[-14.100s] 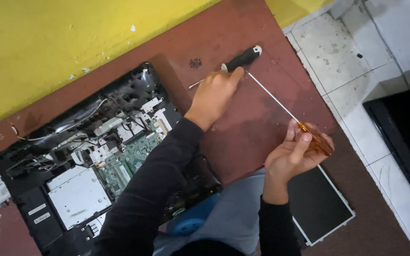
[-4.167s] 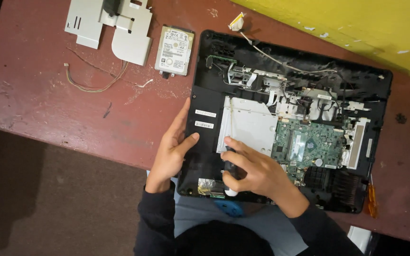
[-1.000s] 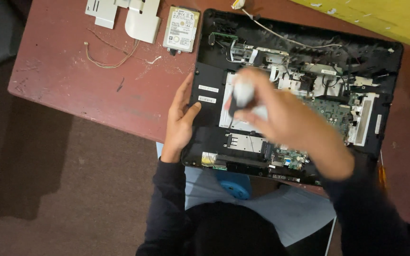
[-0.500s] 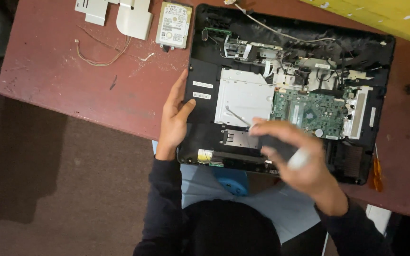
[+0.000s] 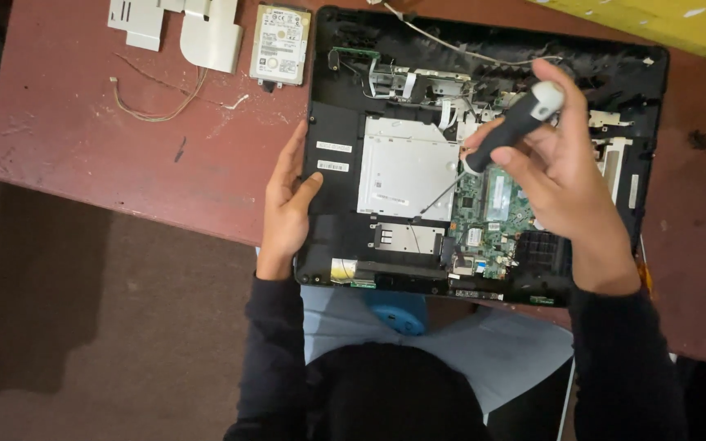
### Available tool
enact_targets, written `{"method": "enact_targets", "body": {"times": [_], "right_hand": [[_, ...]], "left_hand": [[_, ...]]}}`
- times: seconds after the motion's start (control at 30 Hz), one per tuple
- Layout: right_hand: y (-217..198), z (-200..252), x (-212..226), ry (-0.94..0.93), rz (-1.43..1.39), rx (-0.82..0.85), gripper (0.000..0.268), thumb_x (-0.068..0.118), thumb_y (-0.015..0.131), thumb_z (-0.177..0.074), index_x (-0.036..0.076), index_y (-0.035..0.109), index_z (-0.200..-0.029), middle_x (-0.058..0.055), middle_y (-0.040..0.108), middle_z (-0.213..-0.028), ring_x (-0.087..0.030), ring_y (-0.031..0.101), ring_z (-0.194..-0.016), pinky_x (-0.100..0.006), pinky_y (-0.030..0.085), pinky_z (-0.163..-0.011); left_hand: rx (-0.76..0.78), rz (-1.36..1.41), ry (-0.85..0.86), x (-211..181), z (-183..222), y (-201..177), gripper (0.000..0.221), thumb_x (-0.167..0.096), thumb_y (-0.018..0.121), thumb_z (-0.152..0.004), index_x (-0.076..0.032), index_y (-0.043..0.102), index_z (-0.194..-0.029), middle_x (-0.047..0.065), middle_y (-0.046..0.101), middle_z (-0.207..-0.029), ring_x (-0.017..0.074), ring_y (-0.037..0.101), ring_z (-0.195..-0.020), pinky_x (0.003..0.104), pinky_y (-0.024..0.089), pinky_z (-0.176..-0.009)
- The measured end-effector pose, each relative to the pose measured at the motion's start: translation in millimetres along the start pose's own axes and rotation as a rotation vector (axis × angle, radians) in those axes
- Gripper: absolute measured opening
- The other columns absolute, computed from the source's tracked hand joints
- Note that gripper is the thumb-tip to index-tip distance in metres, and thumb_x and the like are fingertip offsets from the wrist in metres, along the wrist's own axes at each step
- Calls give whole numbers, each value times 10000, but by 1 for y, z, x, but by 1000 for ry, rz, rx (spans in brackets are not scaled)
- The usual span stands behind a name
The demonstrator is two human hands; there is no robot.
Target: Disassembling a laptop by removing screws with a screwdriver, disconnecting ribbon cables, and extracting internal components like the optical drive and RAM.
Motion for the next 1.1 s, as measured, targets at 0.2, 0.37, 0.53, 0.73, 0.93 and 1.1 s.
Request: {"method": "enact_targets", "body": {"times": [0.2,0.37,0.53,0.73,0.93,1.1], "right_hand": [[-3,-28,-21,143,17,53,660,171,526,-1070,154,123,-1592,-263,670,-1199,-350,690,-1126,-443,575,-963],[2,-45,-24,244,58,126,672,173,492,-1070,140,74,-1595,-241,689,-1213,-317,703,-1108,-393,571,-896],[24,-46,-4,240,73,192,630,135,495,-1054,100,107,-1549,-237,694,-1205,-303,714,-1075,-388,595,-882],[50,22,29,-126,410,124,462,119,582,-1012,-79,384,-1379,-171,708,-1165,-280,710,-1066,-386,610,-1005],[78,111,30,-627,567,17,502,-2,664,-1020,133,300,-1339,-276,658,-1216,-434,753,-1099,-384,751,-680],[64,138,-22,-397,313,48,893,-20,729,-944,315,216,-1595,-115,563,-1466,-394,576,-1401,-385,739,-846]], "left_hand": [[1,-12,-39,-7,1,2,580,-67,515,-1044,-97,335,-1595,131,307,-1691,302,226,-1613,425,221,-1317],[-19,6,-59,-7,1,3,584,-27,509,-1039,-85,339,-1594,116,305,-1696,278,228,-1616,372,269,-1287],[-23,15,-46,-11,2,4,571,-14,498,-1047,-85,341,-1591,125,317,-1691,272,262,-1607,369,297,-1284],[-24,-10,-68,-9,2,3,570,-54,507,-1053,-105,338,-1594,128,302,-1697,295,225,-1616,395,261,-1296],[-10,-15,-24,-8,1,3,564,-29,493,-1055,-64,325,-1592,142,309,-1688,285,226,-1613,401,201,-1336],[-7,-14,-37,-7,2,3,570,-33,493,-1056,-70,320,-1598,128,294,-1697,276,219,-1617,378,240,-1311]]}}
Point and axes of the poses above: each hand's wrist, its own z-axis away from the middle knuckle, its own y-axis out of the palm, x = y × z, the point moved 7 cm from there along -z, towards the middle knuckle
